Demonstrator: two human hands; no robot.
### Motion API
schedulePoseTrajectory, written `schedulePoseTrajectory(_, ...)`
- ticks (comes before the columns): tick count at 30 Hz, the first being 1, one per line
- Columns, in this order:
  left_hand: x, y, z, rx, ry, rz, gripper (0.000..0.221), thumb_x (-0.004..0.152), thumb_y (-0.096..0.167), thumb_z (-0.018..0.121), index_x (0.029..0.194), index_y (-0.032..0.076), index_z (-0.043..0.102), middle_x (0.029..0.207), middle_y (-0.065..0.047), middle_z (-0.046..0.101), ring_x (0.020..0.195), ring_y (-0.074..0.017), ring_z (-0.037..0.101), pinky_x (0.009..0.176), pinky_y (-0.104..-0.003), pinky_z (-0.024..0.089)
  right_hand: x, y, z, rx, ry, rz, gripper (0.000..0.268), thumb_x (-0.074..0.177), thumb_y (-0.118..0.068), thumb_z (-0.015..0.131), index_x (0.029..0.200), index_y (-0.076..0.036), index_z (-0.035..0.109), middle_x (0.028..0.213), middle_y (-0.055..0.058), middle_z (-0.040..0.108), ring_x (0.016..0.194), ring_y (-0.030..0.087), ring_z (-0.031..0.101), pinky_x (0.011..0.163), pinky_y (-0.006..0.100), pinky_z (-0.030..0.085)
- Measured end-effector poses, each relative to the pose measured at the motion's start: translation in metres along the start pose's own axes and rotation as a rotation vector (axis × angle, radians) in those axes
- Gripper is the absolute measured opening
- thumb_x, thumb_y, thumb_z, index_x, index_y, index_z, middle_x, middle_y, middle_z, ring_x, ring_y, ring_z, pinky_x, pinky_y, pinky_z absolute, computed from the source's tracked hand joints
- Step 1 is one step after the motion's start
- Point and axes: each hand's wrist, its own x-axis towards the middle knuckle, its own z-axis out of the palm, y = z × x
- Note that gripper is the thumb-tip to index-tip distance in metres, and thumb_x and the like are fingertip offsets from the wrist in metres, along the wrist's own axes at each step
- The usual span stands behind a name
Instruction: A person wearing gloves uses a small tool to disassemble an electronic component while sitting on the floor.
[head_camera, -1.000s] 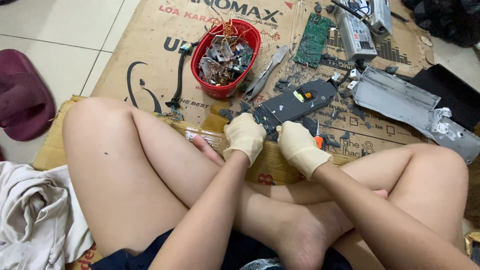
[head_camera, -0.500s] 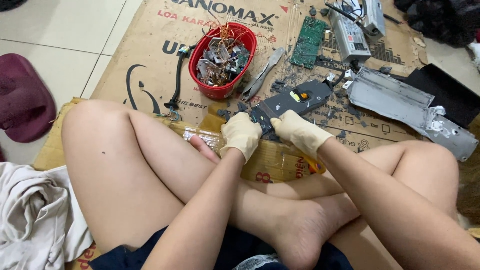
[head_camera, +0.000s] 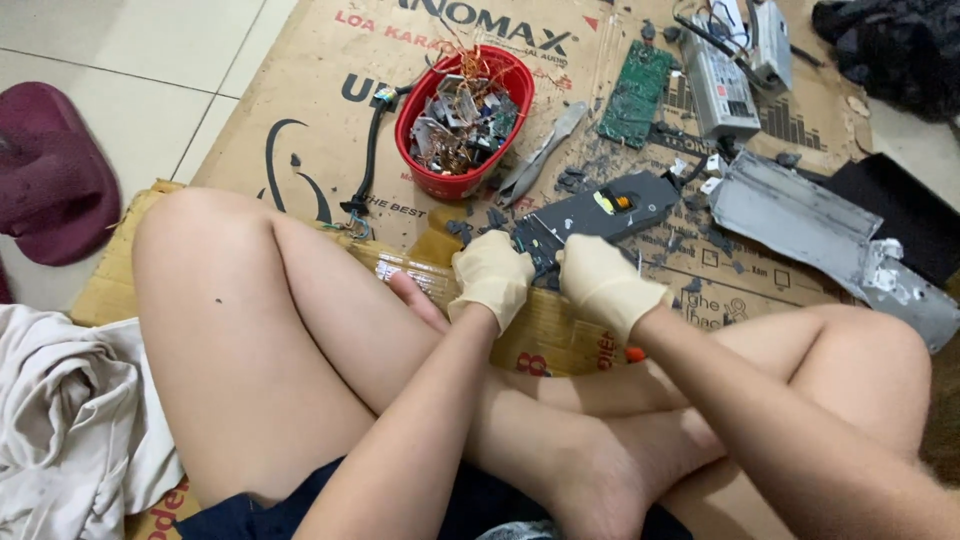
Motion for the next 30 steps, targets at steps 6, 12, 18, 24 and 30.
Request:
schedulePoseTrajectory(6,-0.028,0.015,-0.022,0.035,-0.019,-0.005,0.037,0.086,0.041,0.062,0.113,0.019,0.075,0.114,-0.007,0.075,0.117,-0.0286,0.068,0.096,-0.046,0.055,0.003,-0.005,0.006,0.175,0.047,0.046,0.044,0.106,-0.026,0.042,0.116,0.008,0.069,0.114,0.032,0.071,0.115,0.047,0.067,0.098,0.058,0.053)
schedulePoseTrajectory(12,-0.011,0.007,-0.006,0.062,0.002,0.024,0.038,0.085,0.04,0.061,0.114,0.021,0.074,0.115,-0.006,0.075,0.119,-0.0271,0.067,0.1,-0.043,0.051,0.013,0.011,0.007,0.189,0.051,0.048,0.045,0.103,-0.03,0.042,0.111,0.003,0.073,0.116,0.031,0.071,0.116,0.047,0.066,0.098,0.058,0.053)
schedulePoseTrajectory(18,-0.028,0.014,-0.021,0.111,-0.018,0.008,0.038,0.087,0.043,0.06,0.116,0.021,0.073,0.116,-0.004,0.075,0.119,-0.025,0.067,0.104,-0.04,0.045,0.024,0.008,0.014,0.219,0.064,0.049,0.044,0.101,-0.031,0.046,0.11,0.001,0.073,0.111,0.029,0.073,0.112,0.043,0.069,0.096,0.056,0.054)
schedulePoseTrajectory(24,-0.015,0.012,-0.009,0.046,-0.004,-0.017,0.036,0.088,0.041,0.062,0.115,0.02,0.074,0.116,-0.006,0.075,0.12,-0.0264,0.066,0.1,-0.042,0.051,0.05,0.015,0.028,0.305,0.053,0.143,0.048,0.099,-0.039,0.046,0.111,-0.001,0.074,0.106,0.026,0.075,0.107,0.039,0.072,0.09,0.055,0.056)
schedulePoseTrajectory(30,-0.013,0.011,-0.006,0.091,0.012,0.011,0.039,0.089,0.042,0.062,0.117,0.017,0.074,0.115,-0.009,0.075,0.118,-0.0291,0.067,0.098,-0.043,0.052,0.03,0.006,0.02,0.464,-0.036,0.257,0.049,0.098,-0.043,0.051,0.114,-0.002,0.072,0.084,0.02,0.076,0.064,0.034,0.075,0.054,0.045,0.063)
